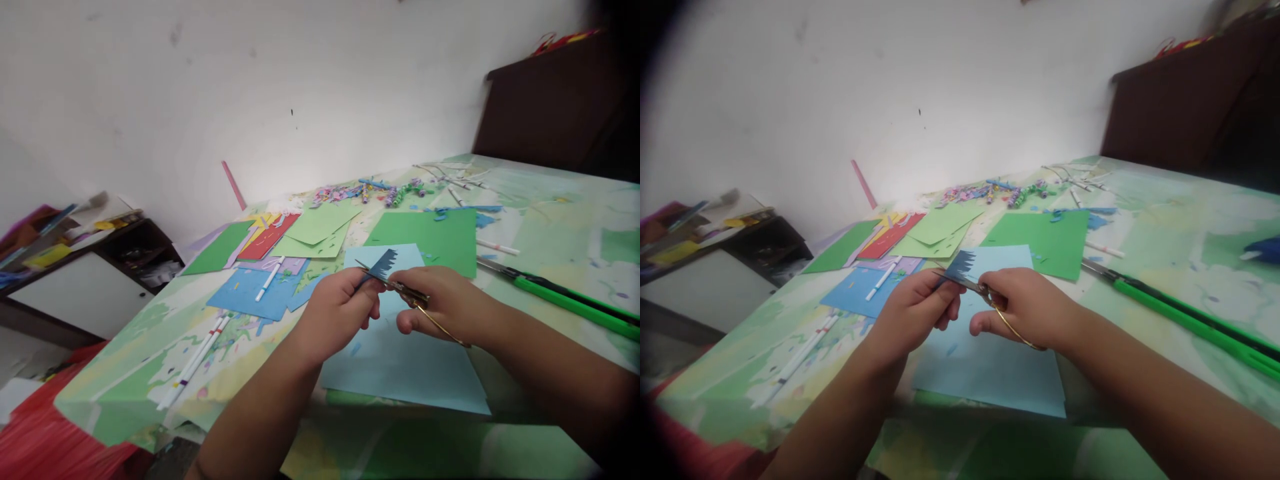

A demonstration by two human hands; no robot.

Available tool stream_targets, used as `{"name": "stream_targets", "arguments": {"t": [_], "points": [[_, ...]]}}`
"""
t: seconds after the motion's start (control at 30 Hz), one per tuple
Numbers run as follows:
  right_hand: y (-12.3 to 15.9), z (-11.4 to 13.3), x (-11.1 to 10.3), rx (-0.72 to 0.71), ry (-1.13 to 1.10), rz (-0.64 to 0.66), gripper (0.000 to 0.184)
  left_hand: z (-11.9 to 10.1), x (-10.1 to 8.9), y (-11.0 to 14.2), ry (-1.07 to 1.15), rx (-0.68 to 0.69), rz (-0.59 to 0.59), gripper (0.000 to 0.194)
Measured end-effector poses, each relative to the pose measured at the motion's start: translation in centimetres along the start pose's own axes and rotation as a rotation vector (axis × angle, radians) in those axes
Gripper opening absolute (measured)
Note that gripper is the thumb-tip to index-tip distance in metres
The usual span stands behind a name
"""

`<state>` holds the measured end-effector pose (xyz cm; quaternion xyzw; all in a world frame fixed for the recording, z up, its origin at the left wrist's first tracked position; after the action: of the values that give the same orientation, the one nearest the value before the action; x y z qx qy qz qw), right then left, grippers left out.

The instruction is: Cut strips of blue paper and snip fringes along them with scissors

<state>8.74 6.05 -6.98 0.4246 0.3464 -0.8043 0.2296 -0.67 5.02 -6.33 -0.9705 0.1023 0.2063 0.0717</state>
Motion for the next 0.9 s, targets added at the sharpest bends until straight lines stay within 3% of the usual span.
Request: {"name": "stream_targets", "arguments": {"t": [0.17, 0.37, 0.6, 0.9], "points": [[0.09, 0.14, -0.57, -0.024, 0.018, -0.052, 0.059, -0.13, -0.11, 0.21, 0.050, -0.039, -0.010, 0.014], [0.09, -0.23, -0.82, 0.029, 0.052, -0.052, 0.053, 0.05, -0.05, 0.05, 0.167, -0.077, -0.006, 0.015], [-0.12, -0.25, -0.45, 0.047, 0.049, -0.007, 0.036, -0.57, -0.24, 0.11, 0.036, 0.014, -0.035, 0.025], [-0.02, 0.06, -0.01, 0.027, 0.065, 0.043, 0.032, -0.56, -0.57, 0.09, -0.048, 0.032, -0.073, 0.028]]}}
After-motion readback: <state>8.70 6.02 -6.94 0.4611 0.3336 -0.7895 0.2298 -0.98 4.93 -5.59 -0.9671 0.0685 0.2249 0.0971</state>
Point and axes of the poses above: each hand's wrist, its own y-axis away from the middle knuckle, its own x-axis out of the palm, z = x × y, the point moved 9 cm from there along -y, towards the middle knuckle, and after that the axes turned 4 degrees about -x, right-handed, at the moved point
